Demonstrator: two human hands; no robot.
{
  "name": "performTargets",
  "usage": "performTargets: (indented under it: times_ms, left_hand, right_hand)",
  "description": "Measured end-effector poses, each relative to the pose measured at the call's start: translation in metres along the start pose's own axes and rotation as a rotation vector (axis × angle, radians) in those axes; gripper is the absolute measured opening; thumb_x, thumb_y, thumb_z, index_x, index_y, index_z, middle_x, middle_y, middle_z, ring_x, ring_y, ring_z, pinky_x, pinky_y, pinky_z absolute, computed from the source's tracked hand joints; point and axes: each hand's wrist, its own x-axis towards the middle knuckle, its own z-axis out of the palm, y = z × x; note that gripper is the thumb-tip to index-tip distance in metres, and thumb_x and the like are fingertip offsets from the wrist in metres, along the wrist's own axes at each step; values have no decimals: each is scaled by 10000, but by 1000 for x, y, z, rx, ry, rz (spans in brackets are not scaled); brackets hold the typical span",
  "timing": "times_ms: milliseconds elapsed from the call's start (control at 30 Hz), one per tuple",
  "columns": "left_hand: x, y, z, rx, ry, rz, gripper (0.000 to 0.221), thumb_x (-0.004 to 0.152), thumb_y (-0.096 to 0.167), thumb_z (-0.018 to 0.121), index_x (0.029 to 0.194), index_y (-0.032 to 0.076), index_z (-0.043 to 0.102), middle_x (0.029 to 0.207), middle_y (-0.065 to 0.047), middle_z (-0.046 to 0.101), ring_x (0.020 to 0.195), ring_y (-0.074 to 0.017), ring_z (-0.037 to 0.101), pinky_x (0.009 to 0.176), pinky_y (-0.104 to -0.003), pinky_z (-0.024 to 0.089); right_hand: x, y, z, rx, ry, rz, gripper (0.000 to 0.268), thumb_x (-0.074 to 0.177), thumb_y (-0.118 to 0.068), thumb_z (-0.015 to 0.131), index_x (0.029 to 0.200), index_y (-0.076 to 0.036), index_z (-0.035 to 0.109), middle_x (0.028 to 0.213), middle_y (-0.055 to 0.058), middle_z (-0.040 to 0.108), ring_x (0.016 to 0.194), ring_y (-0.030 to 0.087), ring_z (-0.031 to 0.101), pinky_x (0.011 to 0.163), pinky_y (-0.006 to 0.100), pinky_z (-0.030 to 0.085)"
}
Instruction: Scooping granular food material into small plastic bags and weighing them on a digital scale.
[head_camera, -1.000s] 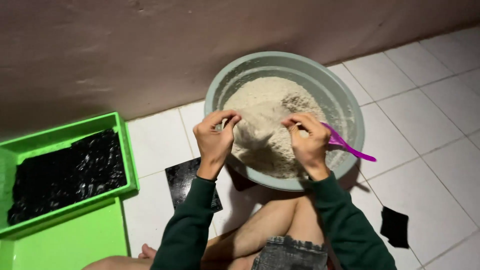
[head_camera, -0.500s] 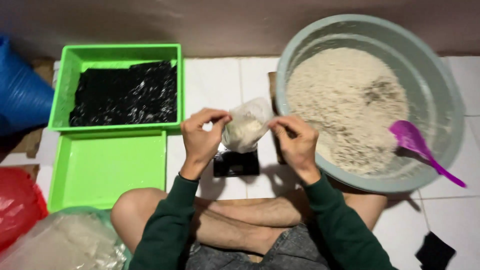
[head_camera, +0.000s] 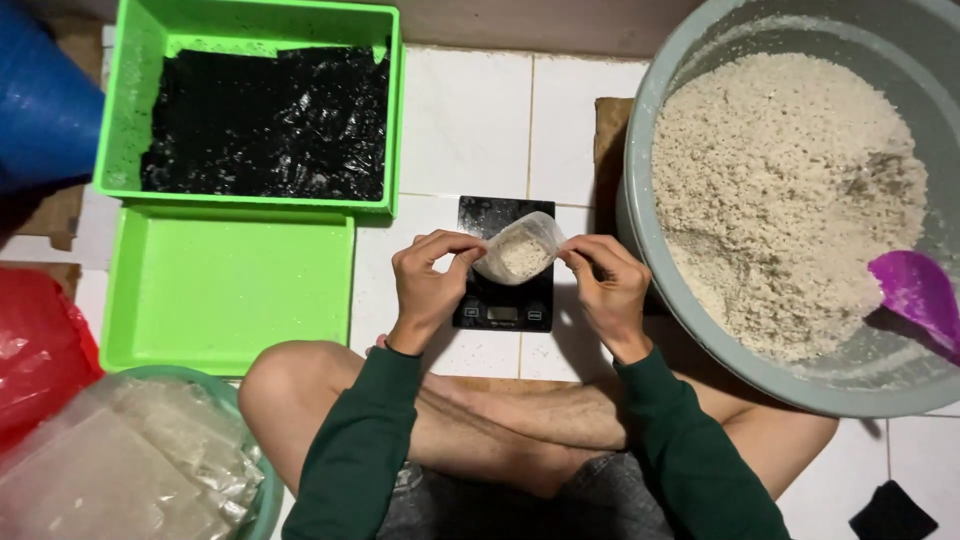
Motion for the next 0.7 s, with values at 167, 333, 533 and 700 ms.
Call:
performTargets:
  times_ms: [167,333,533,700]
  left_hand:
    - [0,-1,3,52,-44,76,156,789,43,794,818,195,769,716,29,734,694,-203,713,765,-281,503]
    - [-1,-2,1,62,-61,83,141,807,46,787,843,182,771,743,21,745,707,-187,711,786,-283,498]
    - [1,-9,-1,13,-184,-24,182,811,37,719,943,161,727,867,-11,727,822,-207,689,767,-325,493]
    - [1,-18,7,15,-244,-87,315,740,-71,634,1009,92,663,882,-86,675,841,-281,670,745,-395,493]
  right_hand:
    - [-6,13,0,-41,-26,-51,40,932,-64,705,931,-74,744,865,75,711,748,228,699,689,328,563]
    - [-14,34,1,9,-51,-24,55,952,-52,674,997,-42,705,930,120,679,813,276,671,736,373,557]
    - [-16,46,4,40,-140,-13,127,954,-6,621,1066,-19,682,1010,142,657,897,318,659,800,416,535]
    - [-8,42,3,83,-167,24,214,915,110,577,1065,-8,674,987,150,669,915,334,660,823,423,526]
